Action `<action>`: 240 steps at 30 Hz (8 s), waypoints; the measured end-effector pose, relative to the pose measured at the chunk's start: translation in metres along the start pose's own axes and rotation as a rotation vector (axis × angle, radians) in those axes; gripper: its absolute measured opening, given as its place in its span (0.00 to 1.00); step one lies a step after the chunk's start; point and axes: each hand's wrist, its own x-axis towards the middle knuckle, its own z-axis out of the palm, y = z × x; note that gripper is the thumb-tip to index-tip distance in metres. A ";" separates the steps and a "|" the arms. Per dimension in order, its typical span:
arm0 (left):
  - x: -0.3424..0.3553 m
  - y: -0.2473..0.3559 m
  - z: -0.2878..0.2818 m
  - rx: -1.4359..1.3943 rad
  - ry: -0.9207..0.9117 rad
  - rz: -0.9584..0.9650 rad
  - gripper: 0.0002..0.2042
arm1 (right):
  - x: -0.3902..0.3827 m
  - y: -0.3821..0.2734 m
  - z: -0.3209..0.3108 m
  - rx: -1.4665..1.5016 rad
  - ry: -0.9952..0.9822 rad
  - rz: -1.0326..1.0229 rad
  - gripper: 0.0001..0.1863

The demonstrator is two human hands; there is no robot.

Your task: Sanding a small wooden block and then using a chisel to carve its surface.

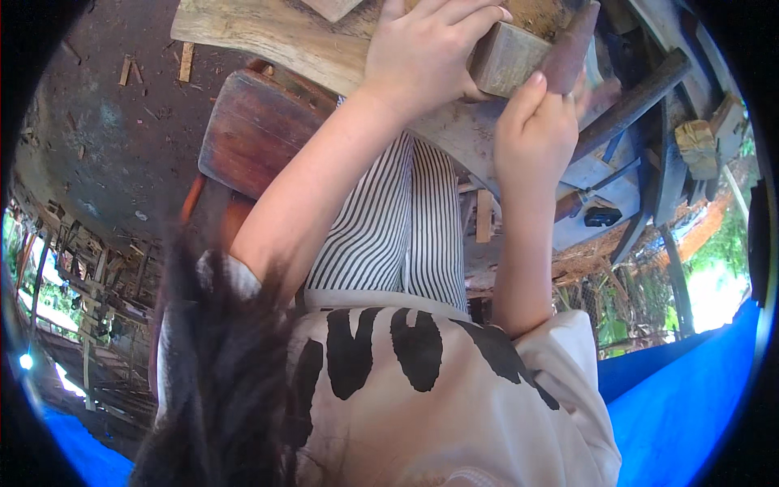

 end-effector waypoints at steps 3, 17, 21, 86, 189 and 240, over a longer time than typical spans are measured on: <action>0.002 -0.001 -0.001 -0.016 0.021 -0.014 0.34 | -0.019 -0.013 0.001 0.173 -0.001 0.102 0.21; 0.008 0.004 -0.003 0.039 -0.044 -0.038 0.31 | -0.035 0.017 -0.001 0.476 0.032 0.189 0.15; 0.008 0.007 0.003 0.048 -0.013 -0.033 0.30 | -0.007 0.010 0.011 0.230 0.127 0.005 0.15; -0.013 -0.012 0.034 0.210 0.123 0.079 0.15 | -0.008 -0.038 0.018 0.282 0.174 0.098 0.16; 0.021 0.053 -0.062 -0.515 -0.519 -0.636 0.46 | 0.013 0.039 -0.048 0.966 -0.072 0.395 0.20; -0.016 0.048 0.002 0.386 -0.310 0.205 0.36 | -0.229 0.242 -0.128 0.125 -0.185 1.190 0.21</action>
